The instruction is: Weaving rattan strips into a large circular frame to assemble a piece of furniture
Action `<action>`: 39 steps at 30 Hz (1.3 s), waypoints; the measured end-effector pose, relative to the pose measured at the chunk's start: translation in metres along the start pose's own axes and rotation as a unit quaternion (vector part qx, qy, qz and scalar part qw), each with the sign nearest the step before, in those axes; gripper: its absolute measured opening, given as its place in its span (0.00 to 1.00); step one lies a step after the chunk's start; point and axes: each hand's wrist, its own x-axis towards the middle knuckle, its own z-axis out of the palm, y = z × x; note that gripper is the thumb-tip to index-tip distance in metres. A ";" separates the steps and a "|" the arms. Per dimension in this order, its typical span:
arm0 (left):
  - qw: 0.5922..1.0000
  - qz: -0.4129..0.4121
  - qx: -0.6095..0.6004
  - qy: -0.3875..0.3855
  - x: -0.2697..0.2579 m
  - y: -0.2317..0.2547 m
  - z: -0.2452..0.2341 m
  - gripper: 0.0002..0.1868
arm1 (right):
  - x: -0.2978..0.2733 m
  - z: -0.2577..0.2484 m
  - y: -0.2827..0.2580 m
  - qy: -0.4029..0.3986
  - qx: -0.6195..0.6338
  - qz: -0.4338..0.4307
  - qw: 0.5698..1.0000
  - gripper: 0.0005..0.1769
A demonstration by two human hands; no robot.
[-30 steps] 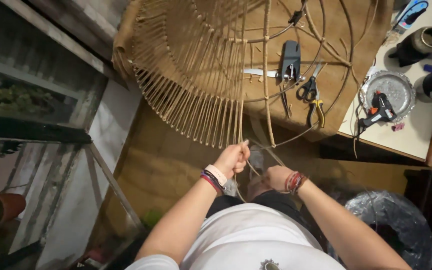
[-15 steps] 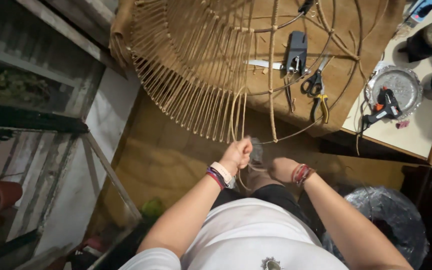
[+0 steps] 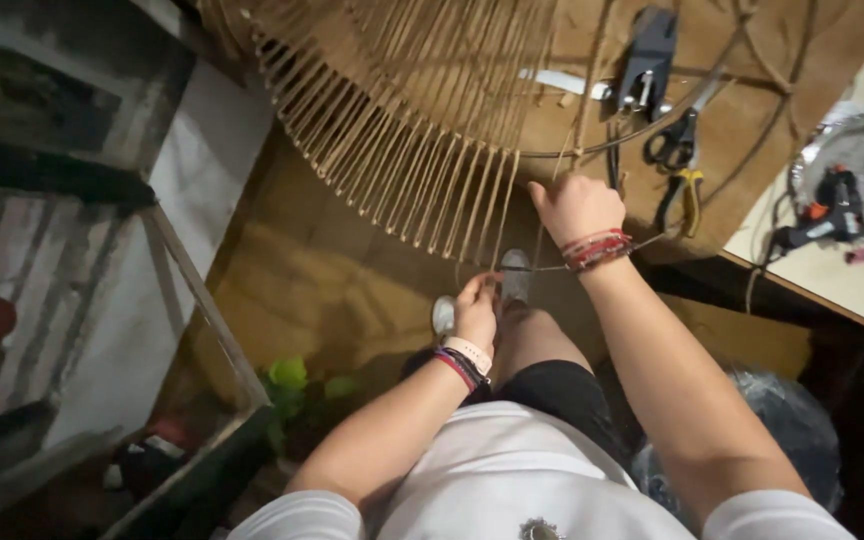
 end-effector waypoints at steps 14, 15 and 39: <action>0.983 0.119 -0.110 -0.085 0.013 0.010 -0.001 0.11 | -0.114 0.141 0.044 0.049 0.273 -0.327 0.903 0.09; 0.976 0.161 -0.103 -0.104 0.012 0.002 -0.006 0.13 | -0.120 0.161 0.054 0.040 0.265 -0.350 0.898 0.09; 0.818 0.538 0.095 -0.177 0.155 0.058 0.028 0.21 | -0.053 0.136 -0.013 -0.102 0.541 -0.084 0.831 0.11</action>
